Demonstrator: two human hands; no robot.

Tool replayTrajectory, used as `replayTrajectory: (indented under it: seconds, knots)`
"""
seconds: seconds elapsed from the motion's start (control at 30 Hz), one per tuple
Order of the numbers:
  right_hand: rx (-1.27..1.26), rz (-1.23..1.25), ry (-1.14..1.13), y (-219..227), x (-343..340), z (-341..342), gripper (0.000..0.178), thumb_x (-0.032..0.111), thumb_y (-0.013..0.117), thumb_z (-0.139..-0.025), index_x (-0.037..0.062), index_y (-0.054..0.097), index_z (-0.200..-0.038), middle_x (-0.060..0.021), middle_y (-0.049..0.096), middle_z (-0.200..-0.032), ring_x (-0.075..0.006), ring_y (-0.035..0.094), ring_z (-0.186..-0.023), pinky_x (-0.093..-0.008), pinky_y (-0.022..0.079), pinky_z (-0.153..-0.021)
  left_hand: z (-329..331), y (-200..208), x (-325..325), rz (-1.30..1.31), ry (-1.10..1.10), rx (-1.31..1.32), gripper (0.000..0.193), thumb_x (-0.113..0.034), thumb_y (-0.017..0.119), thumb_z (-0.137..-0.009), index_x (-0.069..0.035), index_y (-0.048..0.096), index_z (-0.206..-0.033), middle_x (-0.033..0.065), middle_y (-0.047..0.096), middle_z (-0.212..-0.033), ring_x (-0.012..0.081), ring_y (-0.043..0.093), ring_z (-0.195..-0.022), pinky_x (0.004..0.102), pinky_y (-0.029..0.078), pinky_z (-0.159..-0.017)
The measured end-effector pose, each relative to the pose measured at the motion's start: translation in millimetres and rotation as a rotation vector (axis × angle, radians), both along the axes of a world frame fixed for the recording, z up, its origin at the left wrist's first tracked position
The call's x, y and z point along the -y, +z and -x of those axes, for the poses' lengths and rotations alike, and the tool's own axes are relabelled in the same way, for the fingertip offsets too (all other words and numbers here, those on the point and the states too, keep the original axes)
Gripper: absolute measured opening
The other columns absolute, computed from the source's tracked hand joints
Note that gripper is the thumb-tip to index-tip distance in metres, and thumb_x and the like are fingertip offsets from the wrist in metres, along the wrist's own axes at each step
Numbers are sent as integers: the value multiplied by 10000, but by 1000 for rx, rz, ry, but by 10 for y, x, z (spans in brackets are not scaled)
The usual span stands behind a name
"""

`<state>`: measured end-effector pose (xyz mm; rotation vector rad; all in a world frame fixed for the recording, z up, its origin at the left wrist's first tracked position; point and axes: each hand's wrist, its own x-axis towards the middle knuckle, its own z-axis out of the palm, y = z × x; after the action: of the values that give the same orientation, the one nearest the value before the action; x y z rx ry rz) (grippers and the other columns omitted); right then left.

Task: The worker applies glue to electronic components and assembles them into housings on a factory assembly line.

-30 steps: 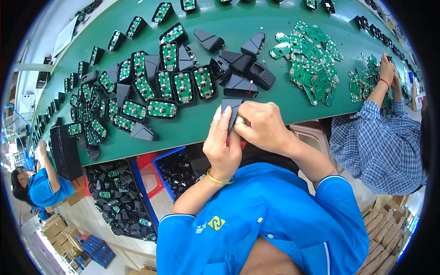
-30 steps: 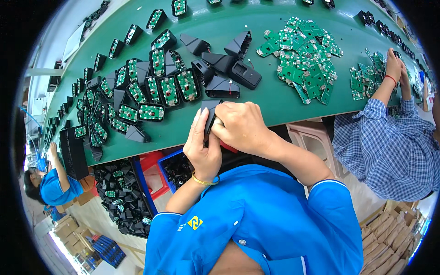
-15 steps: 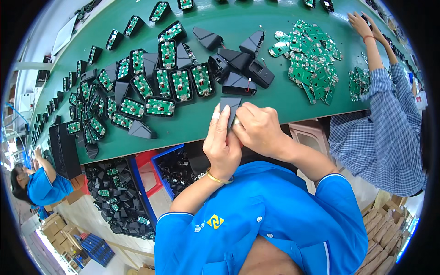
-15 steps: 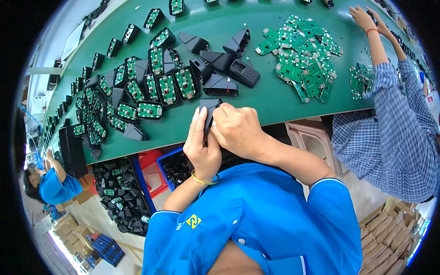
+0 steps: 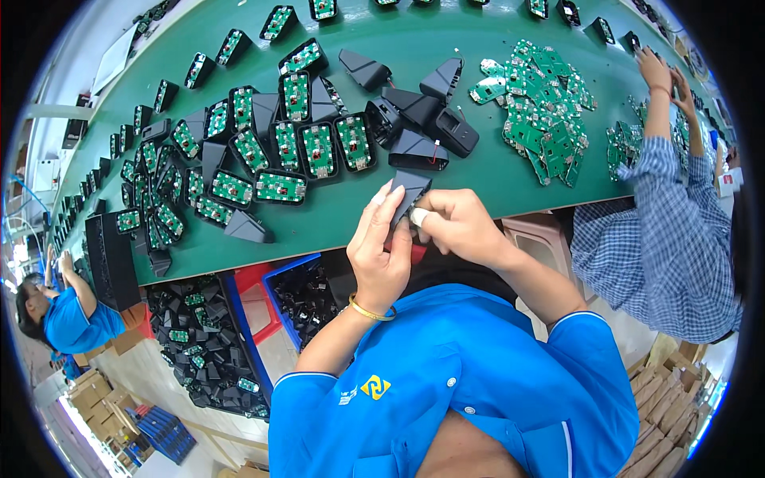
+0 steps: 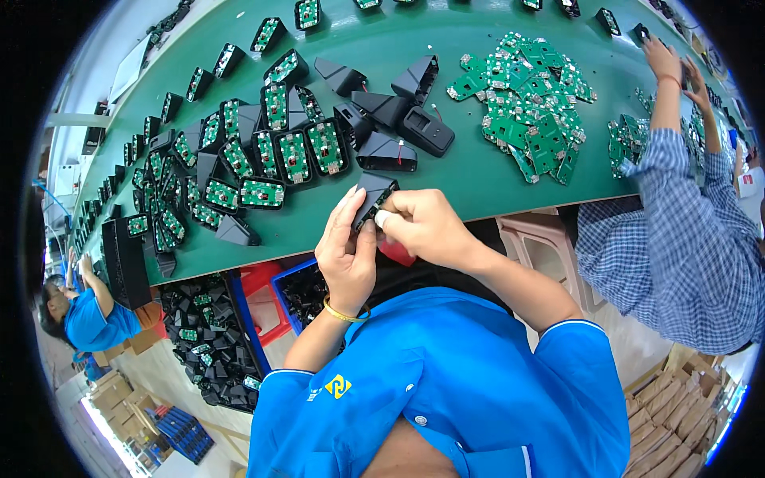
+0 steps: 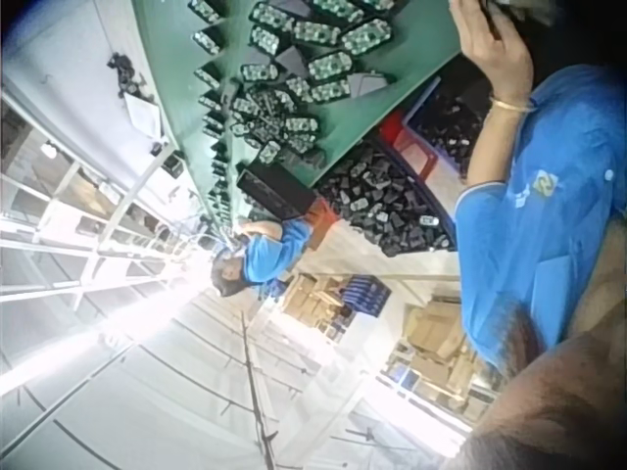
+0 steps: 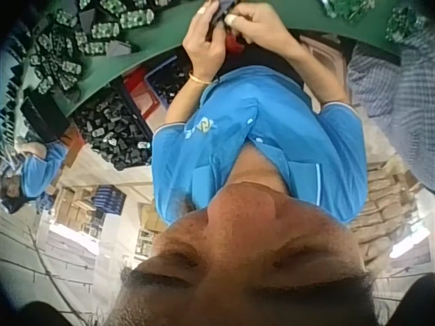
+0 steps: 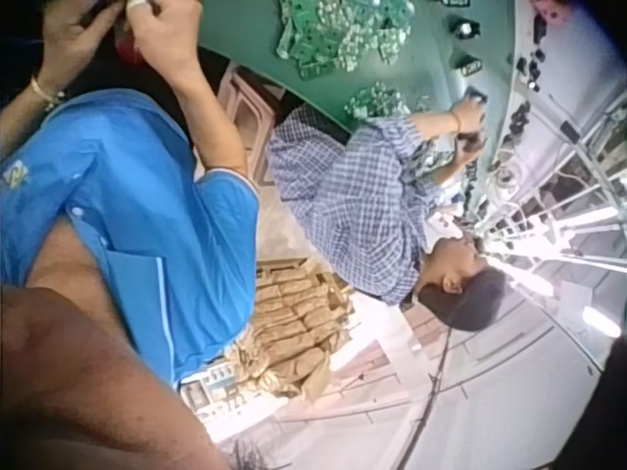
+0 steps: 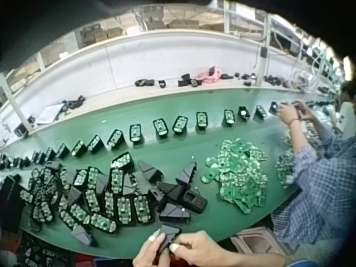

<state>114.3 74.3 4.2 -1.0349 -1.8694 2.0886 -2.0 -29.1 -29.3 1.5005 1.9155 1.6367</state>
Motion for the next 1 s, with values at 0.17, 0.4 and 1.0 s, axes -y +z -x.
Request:
replayTrajectory:
  seconds: [0.17,0.4,1.0]
  knots:
    - [-192,34,-64,248,77,-145,102,26,626,-765,19,646,-865,-107,627,-904,-163,574,-698,-263,453,-606,96,156,65,218,-76,495,468,104,531,-784,23,561,-1244,174,625,-1105,210,653,-835,265,542,-706]
    - [-364,-877,82,-87,-171,-104,149,40,655,-748,36,644,-897,-121,589,-1100,-248,551,-928,-354,434,-809,227,167,61,339,-381,1271,486,82,502,-816,14,519,-1297,166,623,-1006,178,637,-735,234,550,-608]
    - [-168,-1425,91,18,75,-6,182,95,679,-667,54,568,-806,-94,572,-1097,-242,535,-990,-423,377,-880,124,172,52,355,-385,1097,447,46,563,-844,45,501,-1287,156,636,-1008,168,625,-772,233,570,-602]
